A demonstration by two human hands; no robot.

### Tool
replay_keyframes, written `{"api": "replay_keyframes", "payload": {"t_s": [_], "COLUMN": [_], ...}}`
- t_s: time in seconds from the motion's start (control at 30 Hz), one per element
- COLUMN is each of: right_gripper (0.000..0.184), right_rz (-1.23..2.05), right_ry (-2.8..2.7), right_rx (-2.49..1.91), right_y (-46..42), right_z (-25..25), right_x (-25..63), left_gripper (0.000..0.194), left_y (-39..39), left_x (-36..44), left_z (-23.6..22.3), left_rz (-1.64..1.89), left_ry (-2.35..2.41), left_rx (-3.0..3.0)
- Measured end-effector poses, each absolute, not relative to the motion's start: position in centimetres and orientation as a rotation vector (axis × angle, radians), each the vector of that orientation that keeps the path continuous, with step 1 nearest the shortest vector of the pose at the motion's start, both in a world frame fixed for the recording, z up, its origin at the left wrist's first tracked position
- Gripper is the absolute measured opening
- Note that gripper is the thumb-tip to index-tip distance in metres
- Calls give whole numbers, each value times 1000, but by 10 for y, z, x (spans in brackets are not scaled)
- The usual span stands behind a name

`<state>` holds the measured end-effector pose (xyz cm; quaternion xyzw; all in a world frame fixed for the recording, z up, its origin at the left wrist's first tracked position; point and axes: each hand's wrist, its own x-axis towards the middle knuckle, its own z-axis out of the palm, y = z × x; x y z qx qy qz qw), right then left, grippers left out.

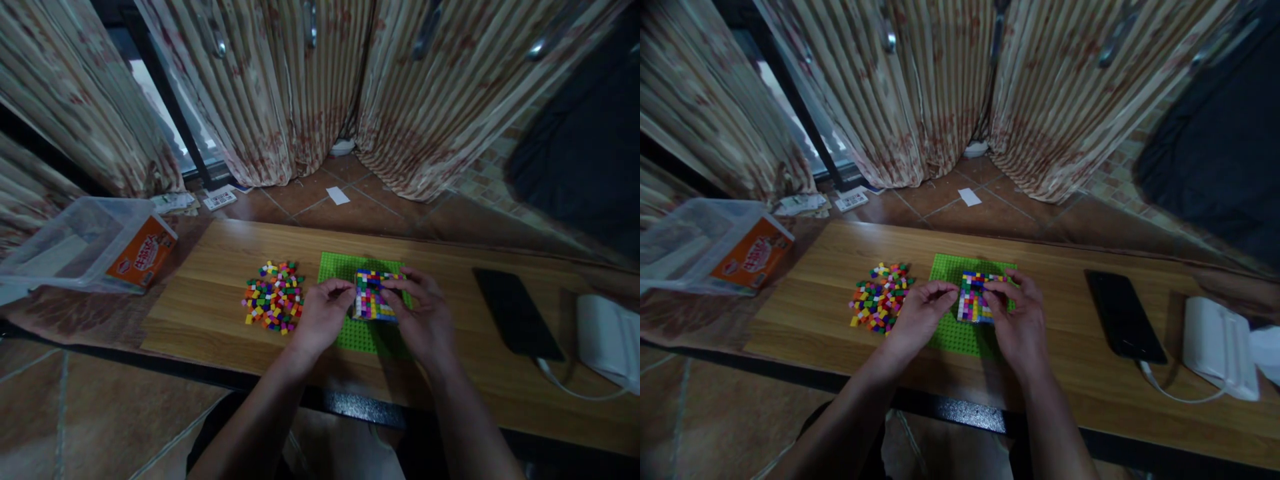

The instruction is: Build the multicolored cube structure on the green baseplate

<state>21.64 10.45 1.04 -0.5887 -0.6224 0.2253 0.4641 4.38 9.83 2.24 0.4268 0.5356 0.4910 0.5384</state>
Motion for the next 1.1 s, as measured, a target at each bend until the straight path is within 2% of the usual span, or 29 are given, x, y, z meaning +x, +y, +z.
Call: {"api": "replay_keyframes", "payload": {"t_s": [0.2, 0.57, 1.1], "right_gripper": [14, 29, 32], "right_rz": [609, 1072, 1116], "right_ry": [-1428, -986, -973], "right_rx": [-1420, -1389, -1364], "right_y": [111, 119, 118], "right_z": [8, 3, 1], "right_x": [212, 207, 207], "left_gripper": [12, 15, 11], "left_y": [98, 96, 97], "left_x": [43, 44, 45], "left_z": [23, 16, 16], "left_rz": [1125, 1090, 1127], "left_ry": [1287, 1292, 1288], "left_rx": [1023, 1082, 996]}}
